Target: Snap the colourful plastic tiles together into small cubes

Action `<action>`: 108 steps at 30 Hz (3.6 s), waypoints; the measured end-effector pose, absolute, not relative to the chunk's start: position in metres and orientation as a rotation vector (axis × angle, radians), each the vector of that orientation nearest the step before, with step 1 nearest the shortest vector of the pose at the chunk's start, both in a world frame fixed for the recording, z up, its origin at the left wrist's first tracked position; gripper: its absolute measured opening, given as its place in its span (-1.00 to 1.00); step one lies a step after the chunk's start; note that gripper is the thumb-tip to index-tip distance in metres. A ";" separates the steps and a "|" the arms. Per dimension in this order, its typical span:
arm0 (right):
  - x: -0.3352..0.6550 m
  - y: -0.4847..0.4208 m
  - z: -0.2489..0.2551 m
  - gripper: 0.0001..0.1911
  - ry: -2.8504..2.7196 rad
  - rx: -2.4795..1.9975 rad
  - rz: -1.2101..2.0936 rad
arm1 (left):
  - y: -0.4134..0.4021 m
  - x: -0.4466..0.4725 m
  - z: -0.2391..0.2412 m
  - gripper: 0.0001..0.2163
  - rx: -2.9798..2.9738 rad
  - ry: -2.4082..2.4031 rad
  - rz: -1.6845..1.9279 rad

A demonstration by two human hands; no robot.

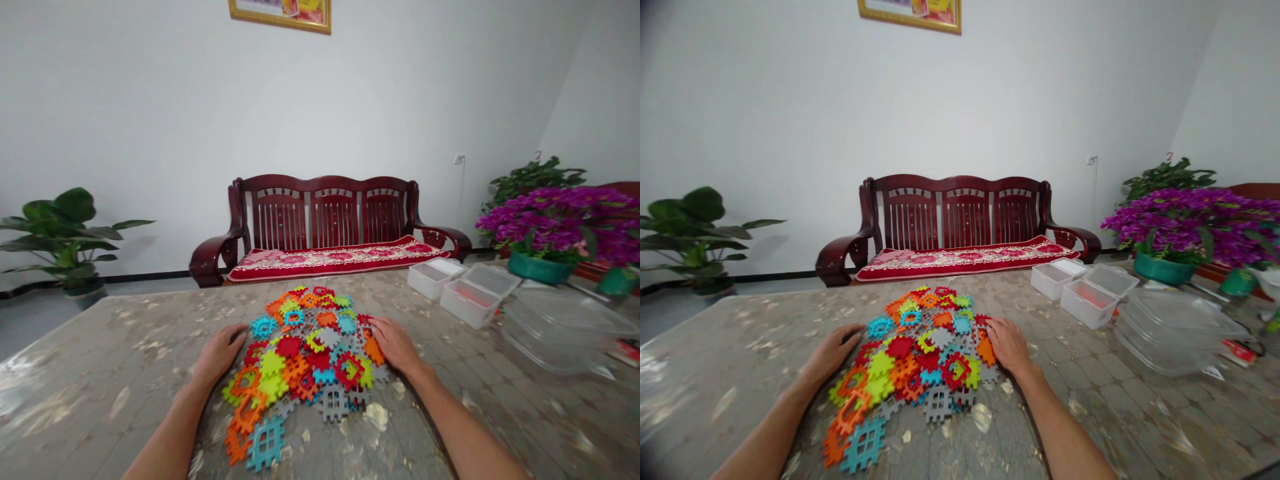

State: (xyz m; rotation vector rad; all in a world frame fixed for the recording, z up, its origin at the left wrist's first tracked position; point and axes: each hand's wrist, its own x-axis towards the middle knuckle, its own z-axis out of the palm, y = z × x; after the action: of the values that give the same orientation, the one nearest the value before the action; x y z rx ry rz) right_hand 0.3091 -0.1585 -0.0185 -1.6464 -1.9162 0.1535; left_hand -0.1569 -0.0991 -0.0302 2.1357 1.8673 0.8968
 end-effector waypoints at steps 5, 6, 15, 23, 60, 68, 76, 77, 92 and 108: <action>0.308 -0.160 -0.016 -0.56 -1.899 -1.612 0.167 | -0.098 -0.157 -0.030 -0.56 2.125 1.854 0.910; 0.308 -0.160 -0.015 -0.56 -1.892 -1.596 0.174 | -0.098 -0.157 -0.030 -0.56 2.127 1.853 0.909; 0.307 -0.178 0.003 -0.68 -1.851 -1.499 0.140 | -0.098 -0.158 -0.031 -0.56 2.132 1.861 0.889; 0.304 -0.179 0.003 -0.66 -1.873 -1.456 0.168 | -0.101 -0.155 -0.028 -0.59 2.133 1.857 0.903; 0.325 -0.154 -0.020 -0.55 -1.586 -1.526 0.217 | -0.097 -0.156 -0.034 -0.60 2.107 1.829 0.964; 0.325 -0.152 -0.020 -0.56 -1.602 -1.528 0.271 | -0.096 -0.158 -0.036 -0.60 2.119 1.848 0.938; 0.324 -0.152 -0.020 -0.54 -1.638 -1.559 0.278 | -0.100 -0.155 -0.033 -0.63 2.132 1.873 0.912; 0.324 -0.152 -0.020 -0.54 -1.639 -1.559 0.279 | -0.100 -0.155 -0.033 -0.63 2.136 1.876 0.907; 0.326 -0.152 -0.024 -0.58 -1.661 -1.545 0.266 | -0.105 -0.150 -0.028 -0.63 2.174 1.908 0.861; 0.328 -0.143 -0.026 -0.58 -1.693 -1.596 0.233 | -0.108 -0.148 -0.030 -0.65 2.160 1.925 0.867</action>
State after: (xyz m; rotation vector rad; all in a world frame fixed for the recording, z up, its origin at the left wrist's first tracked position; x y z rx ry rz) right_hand 0.3283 -0.1432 -0.0260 -1.5962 -1.6935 0.2335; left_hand -0.1476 -0.1084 -0.0299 2.1601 1.9248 0.8669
